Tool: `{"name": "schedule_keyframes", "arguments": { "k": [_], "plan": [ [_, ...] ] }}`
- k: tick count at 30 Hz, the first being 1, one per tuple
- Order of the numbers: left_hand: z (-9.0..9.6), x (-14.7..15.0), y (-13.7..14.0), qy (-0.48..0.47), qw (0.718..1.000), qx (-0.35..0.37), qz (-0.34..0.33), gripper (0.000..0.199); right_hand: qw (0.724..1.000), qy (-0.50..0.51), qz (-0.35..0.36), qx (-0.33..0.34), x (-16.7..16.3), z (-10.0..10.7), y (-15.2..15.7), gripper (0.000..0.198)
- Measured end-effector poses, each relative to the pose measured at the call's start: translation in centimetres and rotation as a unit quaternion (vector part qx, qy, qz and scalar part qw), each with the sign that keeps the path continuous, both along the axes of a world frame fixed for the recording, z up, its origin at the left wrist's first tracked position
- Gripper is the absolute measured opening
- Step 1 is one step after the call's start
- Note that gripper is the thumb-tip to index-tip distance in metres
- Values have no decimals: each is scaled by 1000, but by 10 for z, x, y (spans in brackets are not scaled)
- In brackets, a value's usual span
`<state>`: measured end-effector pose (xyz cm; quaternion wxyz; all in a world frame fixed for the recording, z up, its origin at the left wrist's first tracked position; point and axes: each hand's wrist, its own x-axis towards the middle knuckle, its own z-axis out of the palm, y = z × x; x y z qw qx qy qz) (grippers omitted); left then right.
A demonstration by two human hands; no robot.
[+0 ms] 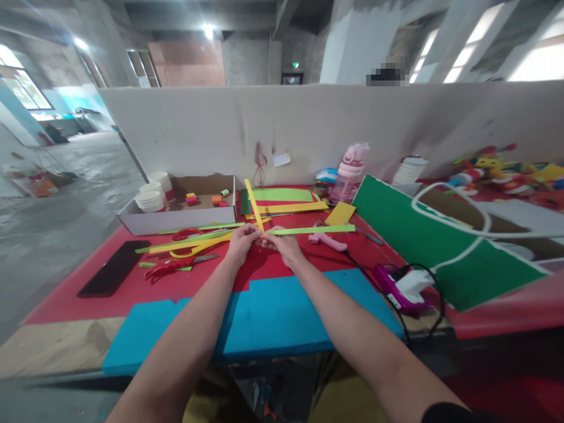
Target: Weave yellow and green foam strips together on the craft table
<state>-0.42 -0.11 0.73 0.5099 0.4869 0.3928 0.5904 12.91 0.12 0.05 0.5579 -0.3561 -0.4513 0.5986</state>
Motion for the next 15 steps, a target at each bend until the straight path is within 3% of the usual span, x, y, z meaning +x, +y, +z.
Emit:
{"name": "schedule_keyframes", "arguments": {
  "k": [6,10,15],
  "plan": [
    [-3,0,1,-22,997,-51,-45,30,1000,-14,-23,8,0,-2,2,24],
    [-3,-1,2,-25,997,-56,-40,30,999,-21,-30,16,0,-2,3,23],
    [-4,-3,5,-33,998,-48,-21,28,1000,11,23,-18,2,1,2,13]
  ]
}}
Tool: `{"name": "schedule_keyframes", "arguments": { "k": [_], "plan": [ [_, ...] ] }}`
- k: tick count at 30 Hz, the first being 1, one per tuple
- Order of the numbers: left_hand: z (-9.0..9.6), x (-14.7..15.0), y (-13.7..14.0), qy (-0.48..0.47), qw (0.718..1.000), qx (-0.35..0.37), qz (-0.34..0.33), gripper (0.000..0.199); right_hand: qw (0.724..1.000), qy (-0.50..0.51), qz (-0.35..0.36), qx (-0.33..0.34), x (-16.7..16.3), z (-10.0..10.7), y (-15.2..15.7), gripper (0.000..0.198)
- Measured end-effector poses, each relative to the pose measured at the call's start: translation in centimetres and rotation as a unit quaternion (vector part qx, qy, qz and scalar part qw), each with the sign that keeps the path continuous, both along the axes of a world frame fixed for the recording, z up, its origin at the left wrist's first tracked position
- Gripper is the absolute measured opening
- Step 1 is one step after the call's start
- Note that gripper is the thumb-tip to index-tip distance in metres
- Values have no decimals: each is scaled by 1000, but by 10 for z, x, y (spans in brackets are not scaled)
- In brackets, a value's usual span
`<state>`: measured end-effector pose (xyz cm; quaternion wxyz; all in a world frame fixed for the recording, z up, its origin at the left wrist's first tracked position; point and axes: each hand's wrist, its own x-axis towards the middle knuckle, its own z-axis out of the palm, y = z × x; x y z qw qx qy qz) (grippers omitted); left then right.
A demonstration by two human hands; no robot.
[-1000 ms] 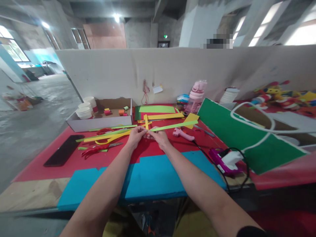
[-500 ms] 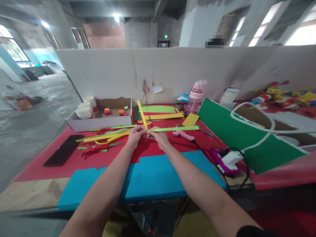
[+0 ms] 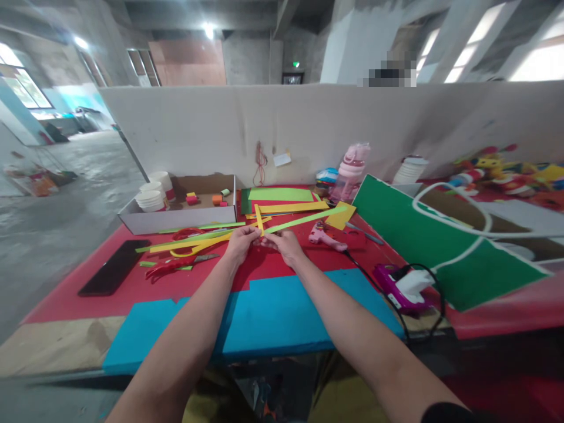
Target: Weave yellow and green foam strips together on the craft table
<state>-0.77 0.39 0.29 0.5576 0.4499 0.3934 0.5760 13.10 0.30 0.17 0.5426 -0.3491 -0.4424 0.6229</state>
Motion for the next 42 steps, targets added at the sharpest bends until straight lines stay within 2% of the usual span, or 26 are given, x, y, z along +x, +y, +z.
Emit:
{"name": "schedule_keyframes", "arguments": {
  "k": [4,9,12,23,31,42],
  "plan": [
    [-1,-1,1,9,1000,17,20,27,998,38,39,-22,1,2,0,7],
    [0,-1,1,29,999,21,27,28,997,46,36,-47,1,1,1,4],
    [-1,0,1,41,998,27,29,27,997,40,32,-56,1,-1,2,8],
    [6,6,-6,21,999,25,4,23,998,38,40,-17,2,-4,2,34],
    [2,6,-6,-10,1000,24,-3,26,999,34,31,-19,2,-4,3,28],
    [0,6,-4,4,999,45,7,27,998,33,41,-30,3,-3,3,27]
  ]
}}
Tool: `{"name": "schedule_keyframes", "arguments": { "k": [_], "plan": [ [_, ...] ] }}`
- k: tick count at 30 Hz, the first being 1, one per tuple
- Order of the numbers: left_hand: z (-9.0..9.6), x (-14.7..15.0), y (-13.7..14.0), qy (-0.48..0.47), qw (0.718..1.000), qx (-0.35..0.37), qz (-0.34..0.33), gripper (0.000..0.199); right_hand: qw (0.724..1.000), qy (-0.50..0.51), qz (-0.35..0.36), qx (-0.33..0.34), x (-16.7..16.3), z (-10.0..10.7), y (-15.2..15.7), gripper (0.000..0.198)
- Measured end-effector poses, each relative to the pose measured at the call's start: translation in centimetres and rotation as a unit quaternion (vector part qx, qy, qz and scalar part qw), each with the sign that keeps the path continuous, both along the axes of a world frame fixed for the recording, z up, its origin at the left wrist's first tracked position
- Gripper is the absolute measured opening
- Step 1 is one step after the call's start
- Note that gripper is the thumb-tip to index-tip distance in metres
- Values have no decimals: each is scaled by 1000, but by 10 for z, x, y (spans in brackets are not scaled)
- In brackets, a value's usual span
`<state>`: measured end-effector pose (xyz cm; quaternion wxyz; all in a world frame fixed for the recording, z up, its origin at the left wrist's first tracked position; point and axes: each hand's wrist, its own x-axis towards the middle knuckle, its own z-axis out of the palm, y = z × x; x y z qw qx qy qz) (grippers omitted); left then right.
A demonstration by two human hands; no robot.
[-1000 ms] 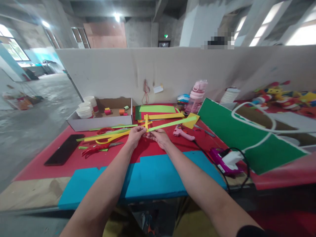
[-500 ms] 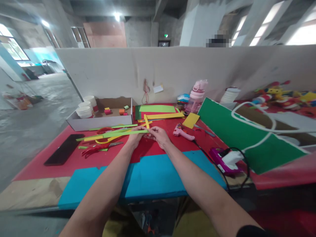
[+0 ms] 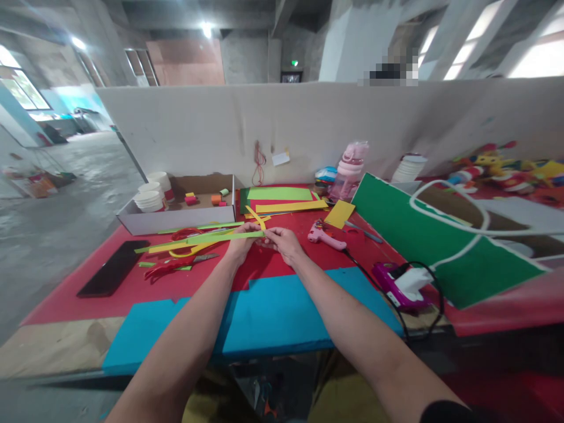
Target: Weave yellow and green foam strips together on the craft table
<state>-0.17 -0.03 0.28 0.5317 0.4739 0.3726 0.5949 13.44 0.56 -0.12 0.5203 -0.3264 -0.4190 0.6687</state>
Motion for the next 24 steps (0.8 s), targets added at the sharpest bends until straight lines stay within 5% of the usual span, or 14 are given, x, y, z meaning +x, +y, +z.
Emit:
{"name": "schedule_keyframes", "arguments": {
  "k": [10,16,24],
  "plan": [
    [3,2,-4,22,997,-15,-71,29,997,-5,-72,11,0,-5,7,31],
    [-2,1,-2,41,999,2,-10,28,999,7,-49,16,-1,-5,5,34],
    [-3,-2,-1,42,999,-16,-21,29,1000,2,-17,12,-1,-1,2,31]
  ]
}}
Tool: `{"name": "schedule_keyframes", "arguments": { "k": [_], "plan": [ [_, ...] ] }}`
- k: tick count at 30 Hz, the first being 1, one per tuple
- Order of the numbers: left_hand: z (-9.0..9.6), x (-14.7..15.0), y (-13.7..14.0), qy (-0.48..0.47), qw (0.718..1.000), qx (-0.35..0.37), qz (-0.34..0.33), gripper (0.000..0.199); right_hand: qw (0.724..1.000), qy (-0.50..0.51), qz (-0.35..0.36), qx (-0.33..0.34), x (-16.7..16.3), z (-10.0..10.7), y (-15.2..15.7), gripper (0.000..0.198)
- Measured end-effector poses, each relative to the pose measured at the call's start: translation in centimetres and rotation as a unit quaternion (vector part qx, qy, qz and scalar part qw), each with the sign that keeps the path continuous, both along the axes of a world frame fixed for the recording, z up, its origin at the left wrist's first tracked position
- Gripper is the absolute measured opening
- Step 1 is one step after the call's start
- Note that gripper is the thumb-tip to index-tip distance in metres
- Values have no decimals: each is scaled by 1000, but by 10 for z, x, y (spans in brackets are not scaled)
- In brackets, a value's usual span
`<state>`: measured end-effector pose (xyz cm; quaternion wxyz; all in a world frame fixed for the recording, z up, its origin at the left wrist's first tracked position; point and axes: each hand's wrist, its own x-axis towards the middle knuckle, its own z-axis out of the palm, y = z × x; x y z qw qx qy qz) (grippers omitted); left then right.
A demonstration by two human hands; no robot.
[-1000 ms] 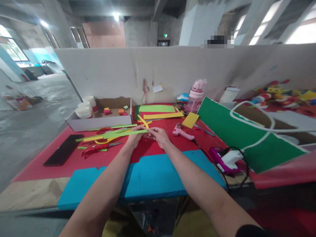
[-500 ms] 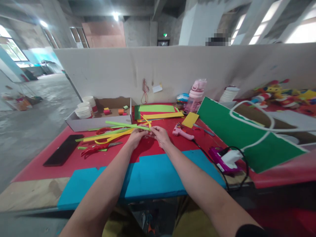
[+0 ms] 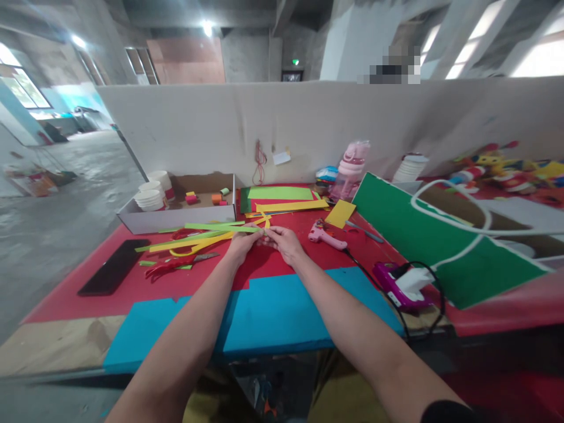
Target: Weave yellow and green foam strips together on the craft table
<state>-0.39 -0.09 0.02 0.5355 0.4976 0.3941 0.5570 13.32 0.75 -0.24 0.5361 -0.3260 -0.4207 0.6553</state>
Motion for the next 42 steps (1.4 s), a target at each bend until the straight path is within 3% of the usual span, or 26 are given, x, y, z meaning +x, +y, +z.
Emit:
{"name": "schedule_keyframes", "arguments": {
  "k": [42],
  "plan": [
    [9,3,-3,-17,999,-27,35,34,999,-17,-32,4,-2,0,0,36]
  ]
}}
